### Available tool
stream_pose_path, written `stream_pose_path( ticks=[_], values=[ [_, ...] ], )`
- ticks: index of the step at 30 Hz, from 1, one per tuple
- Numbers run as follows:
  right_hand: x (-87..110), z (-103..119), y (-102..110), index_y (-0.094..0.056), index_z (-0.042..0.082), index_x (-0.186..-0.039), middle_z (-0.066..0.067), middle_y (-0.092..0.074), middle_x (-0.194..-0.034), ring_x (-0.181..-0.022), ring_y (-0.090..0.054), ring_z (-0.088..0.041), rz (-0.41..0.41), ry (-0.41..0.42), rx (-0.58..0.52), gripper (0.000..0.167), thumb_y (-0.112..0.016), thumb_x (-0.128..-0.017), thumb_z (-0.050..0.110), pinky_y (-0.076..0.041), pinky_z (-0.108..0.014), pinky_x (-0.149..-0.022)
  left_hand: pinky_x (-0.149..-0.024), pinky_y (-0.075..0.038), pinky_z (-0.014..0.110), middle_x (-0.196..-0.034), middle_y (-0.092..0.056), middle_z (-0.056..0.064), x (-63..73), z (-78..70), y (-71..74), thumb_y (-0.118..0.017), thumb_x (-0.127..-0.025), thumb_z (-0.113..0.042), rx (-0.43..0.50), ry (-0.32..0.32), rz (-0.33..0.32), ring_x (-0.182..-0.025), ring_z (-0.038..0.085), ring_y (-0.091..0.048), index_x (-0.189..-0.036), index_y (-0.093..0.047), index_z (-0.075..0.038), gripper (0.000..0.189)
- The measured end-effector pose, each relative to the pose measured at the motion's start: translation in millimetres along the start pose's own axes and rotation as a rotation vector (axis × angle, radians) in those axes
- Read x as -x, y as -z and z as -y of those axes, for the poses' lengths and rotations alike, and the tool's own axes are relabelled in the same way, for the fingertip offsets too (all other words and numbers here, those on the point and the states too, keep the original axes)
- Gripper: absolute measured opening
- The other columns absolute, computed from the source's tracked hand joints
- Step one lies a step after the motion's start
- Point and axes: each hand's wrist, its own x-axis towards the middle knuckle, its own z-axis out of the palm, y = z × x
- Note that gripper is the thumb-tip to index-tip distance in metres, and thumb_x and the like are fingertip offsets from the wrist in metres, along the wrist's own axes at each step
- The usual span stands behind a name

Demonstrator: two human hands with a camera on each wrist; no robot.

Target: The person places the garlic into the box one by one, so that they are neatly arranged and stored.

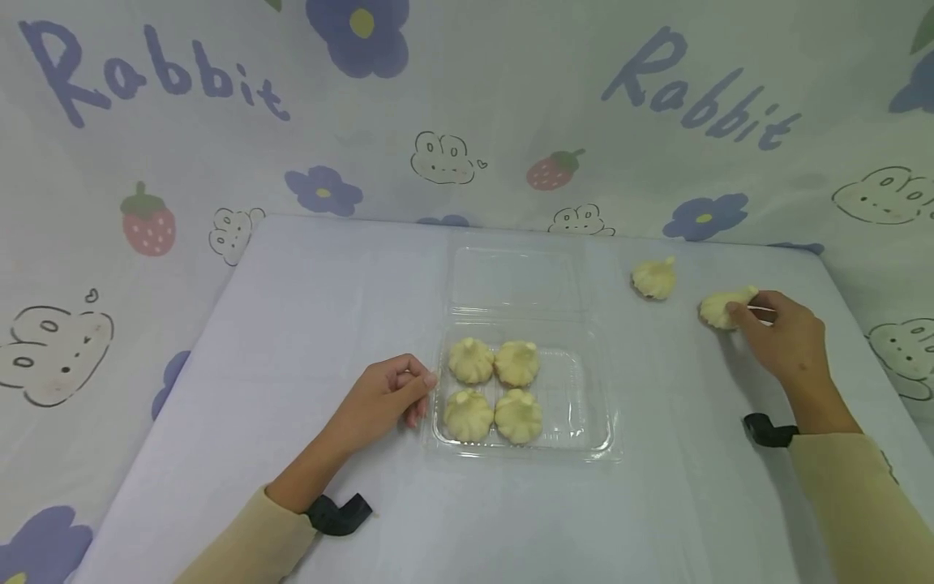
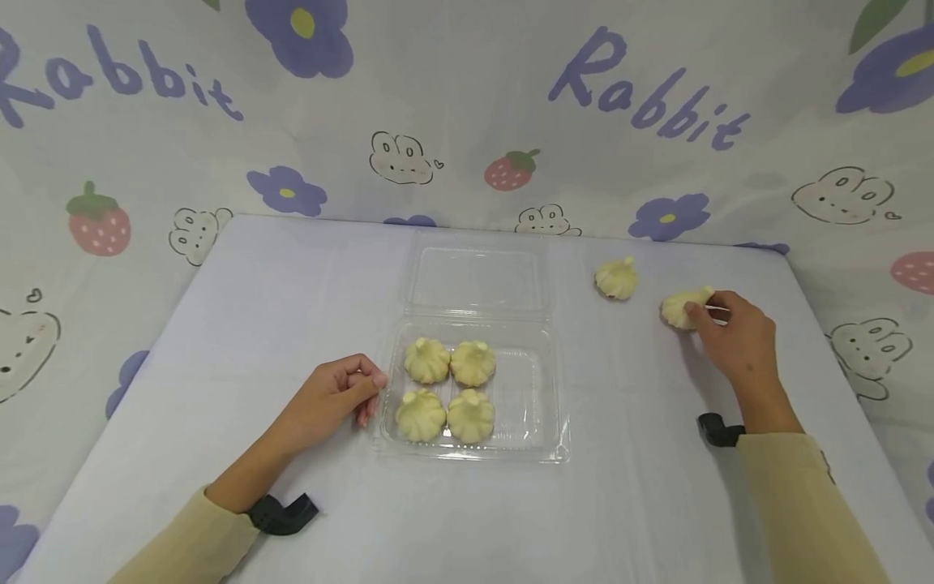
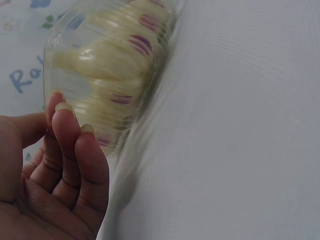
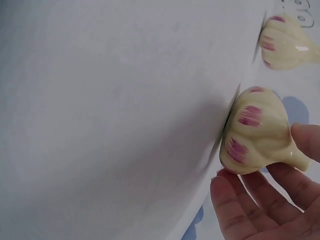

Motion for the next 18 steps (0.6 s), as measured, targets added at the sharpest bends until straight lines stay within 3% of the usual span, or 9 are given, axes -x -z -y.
stream_pose_path(
  ticks=[12,18],
  values=[
    [1.9,2.9,0.3,-0.055,-0.011,-0.141,-0.037,-0.058,-0.134,-0.128,-0.049,-0.06,-0.074,0.019,0.01,0.064,-0.054,-0.107,0.043,-0.045,-0.071,-0.095,-0.056,-0.05,0.028,-0.068,-0.064,0.006,0.6,-1.4,0.1,-0.065,-0.106,-0.027,0.003,0.007,-0.002,-0.059,0.02,-0.06,-0.097,-0.063,-0.009,0.021],
    [3.7,4.7,1.0,-0.056,-0.011,-0.141,-0.035,-0.06,-0.133,-0.131,-0.047,-0.059,-0.071,0.012,0.013,0.066,-0.054,-0.107,0.045,-0.044,-0.07,-0.096,-0.056,-0.05,0.028,-0.068,-0.064,0.007,0.9,-2.0,-0.1,-0.065,-0.106,-0.027,0.005,0.007,0.0,-0.059,0.021,-0.061,-0.097,-0.063,-0.009,0.02]
  ],
)
